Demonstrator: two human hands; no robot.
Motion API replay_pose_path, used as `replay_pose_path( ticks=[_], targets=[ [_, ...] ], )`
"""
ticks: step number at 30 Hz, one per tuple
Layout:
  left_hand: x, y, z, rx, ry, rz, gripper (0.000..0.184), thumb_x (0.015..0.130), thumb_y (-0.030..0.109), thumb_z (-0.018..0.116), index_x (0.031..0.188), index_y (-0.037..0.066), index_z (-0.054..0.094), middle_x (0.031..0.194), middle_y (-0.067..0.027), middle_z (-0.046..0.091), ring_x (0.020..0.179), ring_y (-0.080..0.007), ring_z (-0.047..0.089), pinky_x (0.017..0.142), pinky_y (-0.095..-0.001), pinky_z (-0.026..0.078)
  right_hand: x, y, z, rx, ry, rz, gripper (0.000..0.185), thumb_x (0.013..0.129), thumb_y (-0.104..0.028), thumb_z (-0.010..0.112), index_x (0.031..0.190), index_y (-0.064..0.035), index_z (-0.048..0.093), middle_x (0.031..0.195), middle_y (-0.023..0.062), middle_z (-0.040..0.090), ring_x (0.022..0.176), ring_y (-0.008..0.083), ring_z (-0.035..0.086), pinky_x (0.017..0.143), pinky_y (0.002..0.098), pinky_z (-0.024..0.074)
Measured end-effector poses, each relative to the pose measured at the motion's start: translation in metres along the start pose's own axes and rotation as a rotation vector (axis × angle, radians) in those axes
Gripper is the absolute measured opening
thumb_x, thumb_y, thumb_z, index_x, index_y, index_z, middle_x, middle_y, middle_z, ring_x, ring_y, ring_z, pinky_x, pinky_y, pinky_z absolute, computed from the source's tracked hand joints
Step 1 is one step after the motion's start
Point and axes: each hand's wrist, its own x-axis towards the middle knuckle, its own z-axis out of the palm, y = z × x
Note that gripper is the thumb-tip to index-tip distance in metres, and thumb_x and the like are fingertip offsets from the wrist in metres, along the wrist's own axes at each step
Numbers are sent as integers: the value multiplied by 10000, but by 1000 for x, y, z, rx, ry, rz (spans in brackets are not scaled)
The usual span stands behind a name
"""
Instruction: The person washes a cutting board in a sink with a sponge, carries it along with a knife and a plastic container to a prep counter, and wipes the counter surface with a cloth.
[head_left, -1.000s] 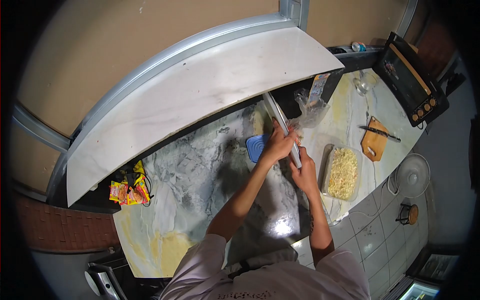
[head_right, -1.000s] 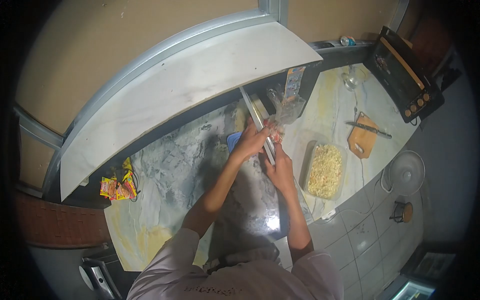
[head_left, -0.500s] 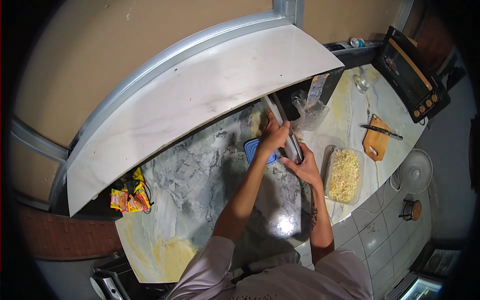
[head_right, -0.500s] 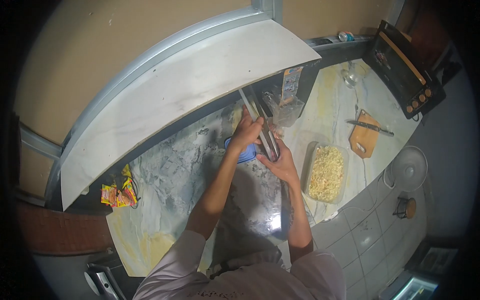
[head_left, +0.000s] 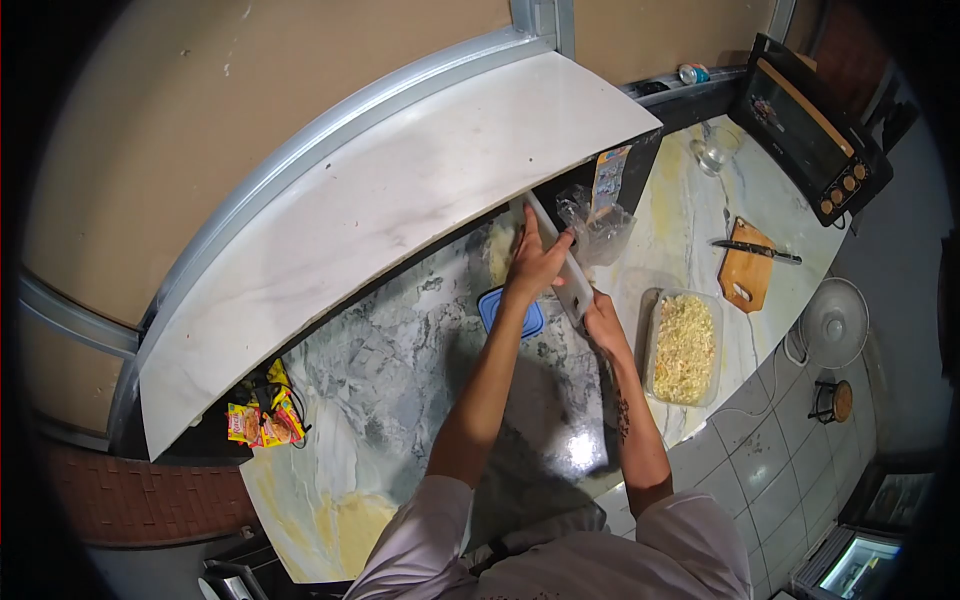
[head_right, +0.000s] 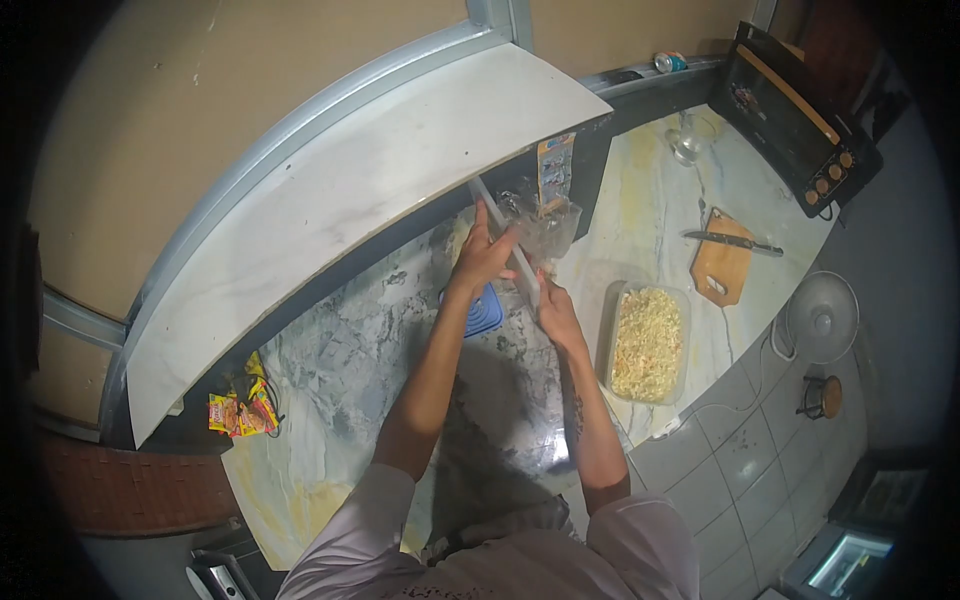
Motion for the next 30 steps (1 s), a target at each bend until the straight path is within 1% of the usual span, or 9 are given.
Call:
replay_pose_path(
  ticks=[5, 9, 12, 14, 15, 17, 25, 27, 30],
  targets=[
    [4, 13, 6, 21, 20, -8, 892, 838, 288, 654, 1493, 62, 93, 1444, -211, 322, 1161, -333, 537, 644, -411, 620, 7, -3, -12, 189, -180, 271, 378, 987, -213, 364, 1175, 46, 565, 841, 111, 633, 809, 183, 573, 759, 297, 458],
    [16, 4, 14, 37, 97, -63, 879, 802, 324, 676, 1476, 50, 182, 1342, -226, 442, 1027, -364, 612, 550, -374, 620, 7, -7, -14, 181, -212, 242, 331, 933, -143, 398, 1168, 18, 565, 828, 76, 613, 781, 144, 556, 714, 264, 451],
    [16, 0, 16, 23, 113, -23, 874, 802, 343, 674, 1468, 34, 200, 1315, -236, 474, 997, -361, 630, 548, -369, 617, 8, 24, -13, 195, -132, 127, 359, 882, -64, 413, 1209, 35, 520, 913, 113, 615, 865, 201, 583, 798, 293, 461],
    [7, 13, 15, 17, 118, -44, 860, 825, 379, 657, 1464, 25, 203, 1354, -239, 443, 1015, -344, 626, 565, -362, 619, 6, 40, -9, -30, 14, -239, 364, 835, 36, 441, 1195, 16, 496, 993, 70, 574, 898, 143, 520, 704, 243, 427],
    [6, 12, 12, 13, 125, -45, 860, 825, 379, 657, 1464, 25, 203, 1354, -239, 443, 1015, -344, 626, 565, -362, 619, 1, 32, -11, -32, 7, -241, 364, 835, 36, 441, 1195, 16, 496, 993, 70, 574, 898, 143, 520, 704, 243, 427],
    [4, 8, 10, -133, 34, -76, 868, 865, 430, 631, 1490, 77, 143, 1475, -250, 248, 1253, -367, 456, 745, -443, 598, -15, 5, -15, -202, -113, -170, 572, 739, 82, 465, 1306, 47, 398, 1221, 209, 499, 1174, 326, 482, 1018, 335, 350],
    [-19, -41, 9, -177, -95, 108, 753, 930, 330, 586, 1503, 119, 144, 1509, -237, 201, 1353, -394, 319, 971, -460, 443, -20, 7, -5, -112, -111, -214, 650, 721, 69, 565, 1339, 25, 367, 1293, 210, 435, 1231, 329, 424, 1041, 358, 327],
    [-27, -44, 12, -194, -75, 175, 710, 919, 277, 602, 1468, 35, 222, 1461, -232, 330, 1356, -380, 316, 1059, -388, 361, -18, 12, -2, -106, -99, -211, 616, 748, 57, 576, 1331, 25, 379, 1275, 208, 445, 1221, 330, 433, 1042, 358, 327],
    [-31, -49, 11, -170, -97, 258, 705, 911, 233, 620, 1467, 45, 231, 1461, -227, 333, 1348, -382, 327, 1071, -397, 348, -17, 19, -2, -147, -78, -223, 555, 793, 29, 594, 1314, 29, 401, 1252, 205, 457, 1199, 335, 452, 1033, 363, 340]
  ],
)
